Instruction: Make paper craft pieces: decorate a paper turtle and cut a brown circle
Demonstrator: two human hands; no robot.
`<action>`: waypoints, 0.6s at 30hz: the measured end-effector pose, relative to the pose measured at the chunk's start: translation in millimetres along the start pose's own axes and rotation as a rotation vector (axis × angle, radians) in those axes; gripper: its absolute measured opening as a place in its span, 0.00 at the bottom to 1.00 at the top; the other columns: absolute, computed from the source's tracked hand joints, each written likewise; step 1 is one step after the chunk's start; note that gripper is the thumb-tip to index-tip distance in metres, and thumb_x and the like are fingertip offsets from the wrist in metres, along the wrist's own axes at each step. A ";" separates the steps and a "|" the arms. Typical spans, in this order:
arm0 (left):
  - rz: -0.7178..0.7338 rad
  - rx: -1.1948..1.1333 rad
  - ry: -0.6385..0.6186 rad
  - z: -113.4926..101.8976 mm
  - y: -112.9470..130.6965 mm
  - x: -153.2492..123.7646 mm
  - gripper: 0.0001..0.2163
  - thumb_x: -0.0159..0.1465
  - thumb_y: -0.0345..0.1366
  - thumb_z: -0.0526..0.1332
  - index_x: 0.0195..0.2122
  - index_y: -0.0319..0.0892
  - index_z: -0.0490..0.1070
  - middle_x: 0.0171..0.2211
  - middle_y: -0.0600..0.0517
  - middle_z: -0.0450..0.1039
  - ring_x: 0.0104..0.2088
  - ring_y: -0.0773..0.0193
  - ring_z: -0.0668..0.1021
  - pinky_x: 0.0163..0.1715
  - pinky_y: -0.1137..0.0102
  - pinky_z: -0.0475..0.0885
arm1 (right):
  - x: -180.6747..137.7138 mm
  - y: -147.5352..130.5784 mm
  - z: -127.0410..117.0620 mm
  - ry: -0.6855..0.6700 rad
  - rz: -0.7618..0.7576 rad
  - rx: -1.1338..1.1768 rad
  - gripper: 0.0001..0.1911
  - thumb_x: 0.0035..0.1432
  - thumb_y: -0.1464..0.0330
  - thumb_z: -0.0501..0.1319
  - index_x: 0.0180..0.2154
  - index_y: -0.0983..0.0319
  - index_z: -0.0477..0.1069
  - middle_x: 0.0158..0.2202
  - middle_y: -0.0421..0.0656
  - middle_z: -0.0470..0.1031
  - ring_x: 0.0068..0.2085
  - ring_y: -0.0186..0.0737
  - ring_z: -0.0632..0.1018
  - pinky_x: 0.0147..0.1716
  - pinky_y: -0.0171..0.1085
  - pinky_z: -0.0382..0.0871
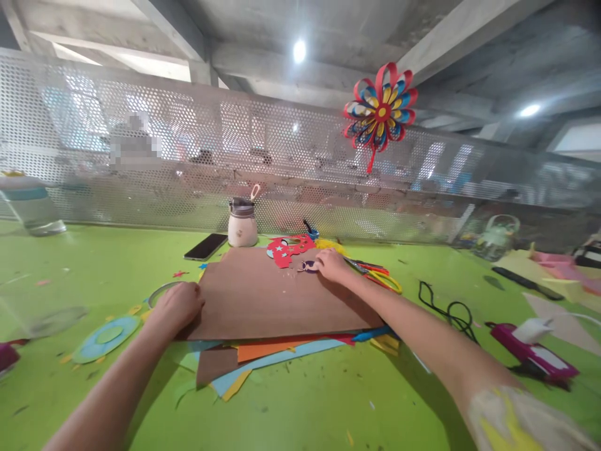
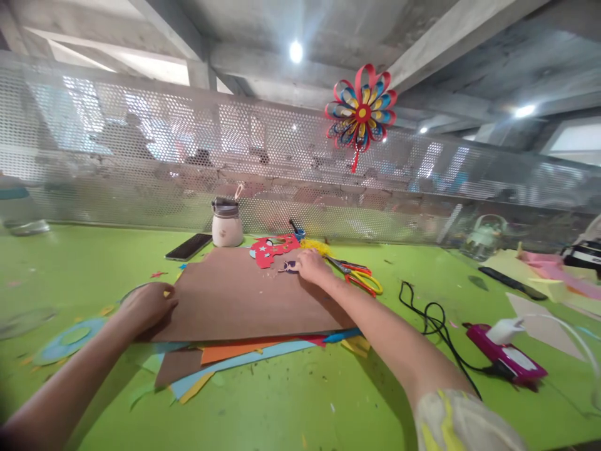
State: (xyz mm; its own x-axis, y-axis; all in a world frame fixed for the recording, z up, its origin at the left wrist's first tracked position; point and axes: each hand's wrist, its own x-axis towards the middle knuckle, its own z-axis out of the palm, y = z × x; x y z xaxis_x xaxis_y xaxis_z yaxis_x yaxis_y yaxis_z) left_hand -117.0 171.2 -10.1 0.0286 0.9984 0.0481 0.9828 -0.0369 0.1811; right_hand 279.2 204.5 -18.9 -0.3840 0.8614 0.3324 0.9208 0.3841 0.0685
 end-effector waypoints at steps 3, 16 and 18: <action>-0.020 0.081 -0.063 -4.1 2.0 -1.8 0.13 0.68 0.41 0.63 0.51 0.41 0.72 0.49 0.46 0.74 0.47 0.56 0.79 0.46 0.58 0.77 | 3.4 -23.8 9.2 -0.058 -0.127 0.042 0.17 0.67 0.62 0.61 0.54 0.62 0.71 0.55 0.48 0.73 0.51 0.46 0.77 0.50 0.51 0.74; -0.002 0.100 -0.044 -8.7 10.9 -8.1 0.14 0.69 0.43 0.62 0.51 0.40 0.72 0.50 0.46 0.74 0.48 0.55 0.78 0.48 0.55 0.76 | -7.1 42.9 -10.0 -0.088 0.069 0.014 0.16 0.67 0.63 0.61 0.54 0.62 0.71 0.54 0.48 0.74 0.49 0.45 0.78 0.48 0.49 0.76; 0.000 0.043 0.018 -9.0 12.5 -10.1 0.15 0.68 0.44 0.62 0.51 0.39 0.72 0.51 0.45 0.74 0.50 0.54 0.77 0.50 0.52 0.74 | -17.5 38.0 -8.5 -0.111 0.054 0.027 0.17 0.67 0.62 0.62 0.54 0.62 0.71 0.54 0.48 0.74 0.50 0.46 0.78 0.48 0.50 0.75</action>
State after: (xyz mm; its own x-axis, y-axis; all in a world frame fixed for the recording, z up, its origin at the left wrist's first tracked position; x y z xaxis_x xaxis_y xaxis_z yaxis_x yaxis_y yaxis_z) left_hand -106.7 160.3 0.6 0.0254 0.9975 0.0658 0.9897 -0.0344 0.1388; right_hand 321.5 201.3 -14.2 -0.3406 0.9120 0.2284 0.9387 0.3436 0.0277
